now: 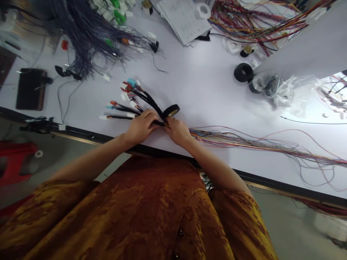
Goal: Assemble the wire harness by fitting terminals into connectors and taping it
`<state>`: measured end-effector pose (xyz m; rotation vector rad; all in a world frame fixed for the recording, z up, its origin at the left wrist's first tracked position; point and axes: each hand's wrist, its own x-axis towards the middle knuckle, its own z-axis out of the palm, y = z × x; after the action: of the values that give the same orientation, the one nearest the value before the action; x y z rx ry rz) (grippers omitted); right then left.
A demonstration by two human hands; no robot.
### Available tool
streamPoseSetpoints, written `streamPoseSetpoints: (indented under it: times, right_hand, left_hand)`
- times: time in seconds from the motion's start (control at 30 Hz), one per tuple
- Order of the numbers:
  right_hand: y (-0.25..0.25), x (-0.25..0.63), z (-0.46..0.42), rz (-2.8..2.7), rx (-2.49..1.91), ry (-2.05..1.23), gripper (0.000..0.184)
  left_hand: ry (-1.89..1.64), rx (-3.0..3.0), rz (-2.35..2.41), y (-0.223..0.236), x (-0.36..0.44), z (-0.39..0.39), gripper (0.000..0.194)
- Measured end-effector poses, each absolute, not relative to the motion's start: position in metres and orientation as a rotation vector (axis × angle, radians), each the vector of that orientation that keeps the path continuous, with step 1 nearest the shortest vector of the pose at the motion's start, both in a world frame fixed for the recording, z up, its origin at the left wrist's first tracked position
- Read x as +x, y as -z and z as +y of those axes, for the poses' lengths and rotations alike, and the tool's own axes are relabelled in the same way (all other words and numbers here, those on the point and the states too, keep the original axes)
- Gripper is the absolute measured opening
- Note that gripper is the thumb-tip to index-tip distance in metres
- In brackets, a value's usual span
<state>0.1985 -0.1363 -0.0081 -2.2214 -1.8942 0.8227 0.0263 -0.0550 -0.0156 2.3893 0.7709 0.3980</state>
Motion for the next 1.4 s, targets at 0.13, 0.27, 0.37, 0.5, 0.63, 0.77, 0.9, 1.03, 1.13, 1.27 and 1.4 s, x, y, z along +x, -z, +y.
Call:
streamPoseSetpoints:
  times: [0.13, 0.27, 0.37, 0.5, 0.63, 0.77, 0.9, 1.03, 1.13, 1.27, 1.4]
  right_hand:
    - [0.015, 0.197, -0.14, -1.893, -2.214, -0.807, 0.034]
    - [0.012, 0.196, -0.143, -1.918, -2.218, -0.767, 0.031]
    - [0.006, 0.194, -0.145, -1.931, -2.229, -0.747, 0.03]
    - [0.001, 0.193, -0.149, -1.955, -2.205, -0.727, 0.03]
    - [-0.001, 0.193, -0.153, -1.988, -2.15, -0.722, 0.028]
    - [-0.007, 0.194, -0.156, -2.047, -2.098, -0.763, 0.027]
    - [-0.005, 0.197, -0.158, -2.096, -2.014, -0.76, 0.026]
    - [0.006, 0.198, -0.158, -2.094, -1.984, -0.722, 0.026]
    - [0.009, 0.197, -0.156, -2.094, -2.017, -0.711, 0.025]
    - [0.008, 0.195, -0.154, -2.147, -2.037, -0.678, 0.027]
    - [0.009, 0.194, -0.151, -2.19, -2.045, -0.581, 0.03]
  left_hand:
    - [-0.381, 1.657, 0.811, 0.023, 0.012, -0.08, 0.025]
    - [-0.339, 1.02, 0.836, 0.04, 0.018, -0.087, 0.041]
    - [-0.521, 0.947, 0.867, 0.05, 0.029, -0.084, 0.042]
    - [-0.673, 0.876, 0.84, 0.052, 0.036, -0.081, 0.035]
    - [-0.619, 0.701, 0.747, 0.044, 0.035, -0.078, 0.036]
    - [-0.57, 0.848, 0.652, 0.041, 0.03, -0.073, 0.048]
    - [-0.511, 0.92, 0.632, 0.042, 0.027, -0.067, 0.05]
    - [-0.549, 0.968, 0.686, 0.039, 0.027, -0.069, 0.035]
    - [-0.684, 1.04, 0.759, 0.039, 0.029, -0.075, 0.032]
    - [-0.744, 1.098, 0.746, 0.043, 0.026, -0.079, 0.031]
    - [-0.589, 0.973, 0.725, 0.042, 0.023, -0.074, 0.046]
